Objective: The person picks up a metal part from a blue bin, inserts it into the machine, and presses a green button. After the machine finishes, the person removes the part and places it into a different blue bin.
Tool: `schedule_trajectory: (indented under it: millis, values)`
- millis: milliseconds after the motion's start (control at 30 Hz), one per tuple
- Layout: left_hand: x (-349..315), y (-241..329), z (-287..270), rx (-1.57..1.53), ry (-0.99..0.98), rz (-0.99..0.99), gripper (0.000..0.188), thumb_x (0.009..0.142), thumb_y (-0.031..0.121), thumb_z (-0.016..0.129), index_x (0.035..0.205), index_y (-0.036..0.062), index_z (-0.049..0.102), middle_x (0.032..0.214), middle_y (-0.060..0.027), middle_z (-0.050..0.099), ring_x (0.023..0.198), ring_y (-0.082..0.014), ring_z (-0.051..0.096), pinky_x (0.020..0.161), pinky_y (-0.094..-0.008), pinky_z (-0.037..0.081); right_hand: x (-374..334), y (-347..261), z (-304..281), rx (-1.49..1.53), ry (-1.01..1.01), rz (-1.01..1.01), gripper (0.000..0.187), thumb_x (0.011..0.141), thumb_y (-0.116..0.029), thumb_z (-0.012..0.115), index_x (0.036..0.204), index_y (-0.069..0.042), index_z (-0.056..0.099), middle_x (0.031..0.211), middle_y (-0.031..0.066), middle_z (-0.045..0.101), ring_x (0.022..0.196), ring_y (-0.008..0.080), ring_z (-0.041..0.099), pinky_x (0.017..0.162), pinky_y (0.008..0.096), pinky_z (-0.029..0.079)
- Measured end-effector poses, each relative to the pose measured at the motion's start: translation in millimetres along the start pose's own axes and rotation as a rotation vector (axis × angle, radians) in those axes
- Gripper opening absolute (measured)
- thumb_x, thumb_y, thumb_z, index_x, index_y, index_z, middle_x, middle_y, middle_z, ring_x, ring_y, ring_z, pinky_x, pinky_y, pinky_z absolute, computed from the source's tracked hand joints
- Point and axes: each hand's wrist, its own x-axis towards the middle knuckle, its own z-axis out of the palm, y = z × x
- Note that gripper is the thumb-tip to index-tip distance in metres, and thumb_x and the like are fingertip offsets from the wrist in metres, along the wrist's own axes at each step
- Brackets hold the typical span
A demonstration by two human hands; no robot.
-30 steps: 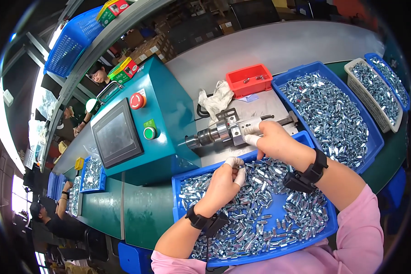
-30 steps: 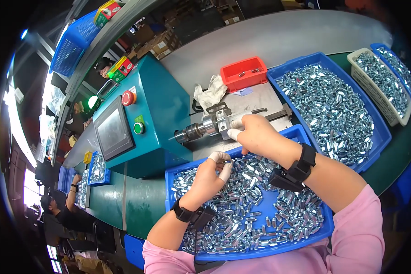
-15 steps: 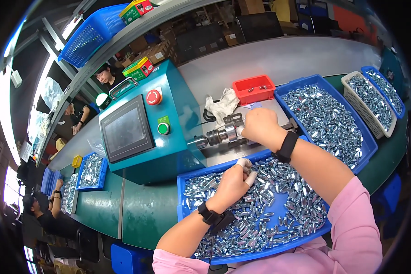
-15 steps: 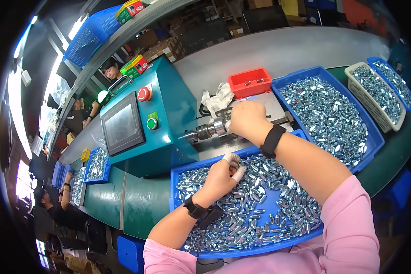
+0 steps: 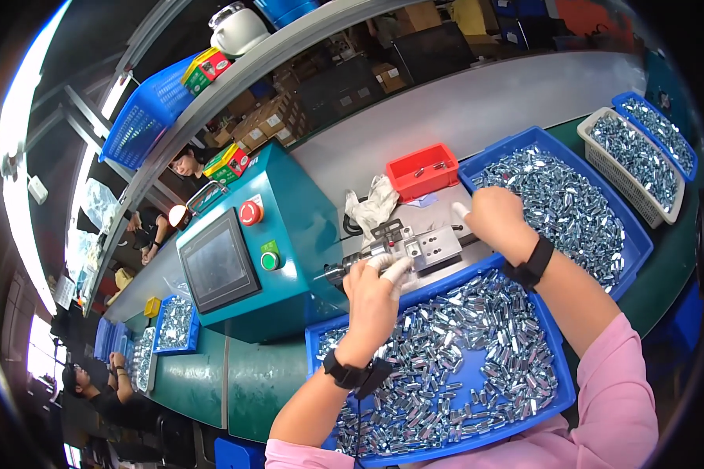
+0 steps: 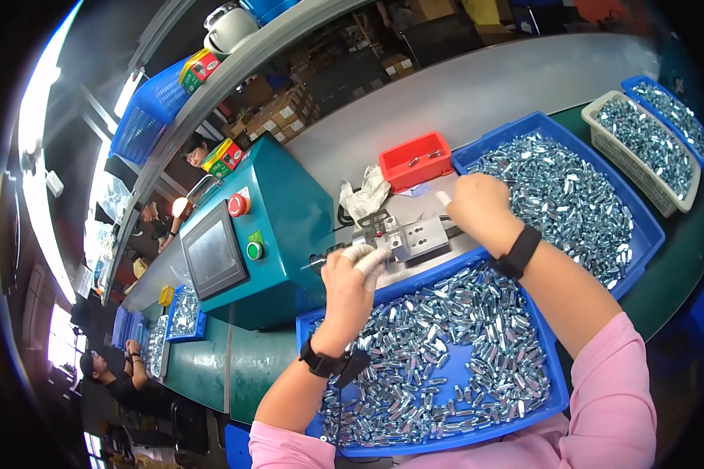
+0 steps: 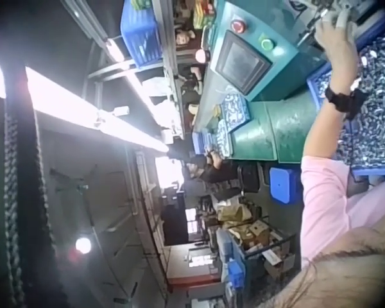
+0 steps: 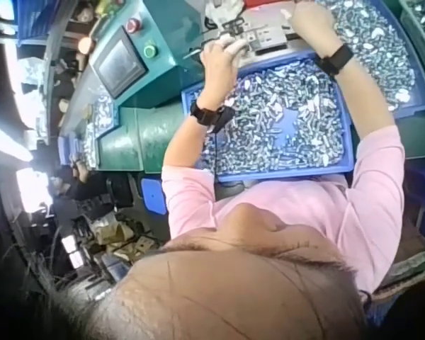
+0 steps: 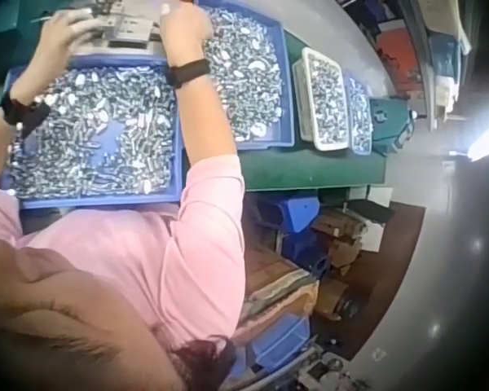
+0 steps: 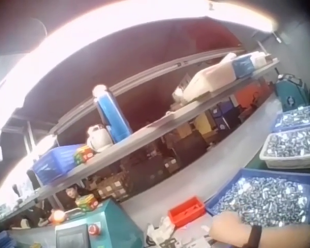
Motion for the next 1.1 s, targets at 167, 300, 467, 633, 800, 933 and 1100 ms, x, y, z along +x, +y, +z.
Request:
schedule_trajectory:
  millis: [167, 300, 467, 633, 800, 933, 1100]
  values:
    - [37.4, -13.9, 21.3, 0.0, -0.022, -0.069, 0.022, 0.075, 0.016, 0.07, 0.097, 0.0153, 0.069, 0.085, -0.0057, 0.063, 0.095, -0.0233, 0.052, 0.084, -0.0371, 0.033, -1.0, -36.4, 5.4, 0.507, -0.158, -0.123, 0.031, 0.079, -0.031, 0.062, 0.077, -0.001, 0.067, 0.071, 0.0193, 0.065, 0.069, 0.0338, 0.064, 0.063, 0.044, 0.05]
    - [45.3, -17.7, 27.5, 0.065, -0.145, -0.129, 0.017, 0.074, 0.018, 0.072, 0.091, 0.0151, 0.071, 0.081, -0.0032, 0.063, 0.094, -0.0221, 0.051, 0.085, -0.0366, 0.03, -9.0, -24.5, 10.6, 0.703, -0.173, -0.166, 0.033, 0.08, -0.032, 0.062, 0.077, 0.0, 0.067, 0.067, 0.0195, 0.063, 0.067, 0.0337, 0.064, 0.062, 0.0437, 0.049]
    - [54.5, -27.2, 18.5, 0.036, -0.263, -0.173, 0.017, 0.075, 0.019, 0.072, 0.092, 0.0155, 0.072, 0.079, -0.0029, 0.061, 0.095, -0.0224, 0.051, 0.087, -0.0373, 0.028, 8.1, -0.9, -8.3, 0.742, -0.285, -0.034, 0.026, 0.079, -0.026, 0.062, 0.078, -0.001, 0.068, 0.072, 0.0181, 0.065, 0.07, 0.0334, 0.065, 0.063, 0.0432, 0.051]
    - [48.9, -22.1, 20.4, 0.07, -0.243, -0.133, 0.018, 0.077, 0.018, 0.07, 0.095, 0.0155, 0.071, 0.09, -0.005, 0.063, 0.097, -0.0228, 0.051, 0.089, -0.0382, 0.028, 12.8, 33.3, 7.0, 0.108, -0.254, -0.387, 0.012, 0.069, -0.011, 0.065, 0.076, -0.003, 0.069, 0.072, 0.0161, 0.066, 0.071, 0.03, 0.066, 0.064, 0.0415, 0.052]
    - [37.2, -7.3, 8.9, 0.134, -0.16, -0.021, 0.018, 0.079, 0.017, 0.069, 0.097, 0.013, 0.069, 0.102, -0.0074, 0.062, 0.1, -0.0227, 0.051, 0.092, -0.0384, 0.028, 0.1, 23.9, 29.6, 0.028, -0.224, -0.522, 0.008, 0.065, -0.007, 0.063, 0.071, -0.003, 0.067, 0.074, 0.0156, 0.066, 0.073, 0.0325, 0.066, 0.061, 0.0427, 0.052]
    - [16.9, 5.1, -4.8, 0.092, 0.057, -0.069, 0.019, 0.081, 0.015, 0.066, 0.099, 0.0098, 0.068, 0.101, -0.0088, 0.064, 0.093, -0.0238, 0.055, 0.088, -0.0359, 0.036, 0.9, 20.5, 21.9, -0.066, -0.198, -0.51, 0.009, 0.062, -0.008, 0.066, 0.07, -0.004, 0.067, 0.076, 0.0151, 0.066, 0.073, 0.0336, 0.065, 0.062, 0.0427, 0.052]
    - [-11.5, 17.7, -22.1, -0.143, -0.235, -0.335, 0.02, 0.082, 0.015, 0.065, 0.1, 0.0077, 0.067, 0.089, -0.0115, 0.066, 0.082, -0.0263, 0.061, 0.074, -0.0342, 0.043, 20.3, 44.6, -25.6, -0.079, -0.183, -0.21, 0.017, 0.057, -0.011, 0.07, 0.073, -0.003, 0.068, 0.077, 0.0166, 0.066, 0.074, 0.0337, 0.065, 0.065, 0.0416, 0.052]
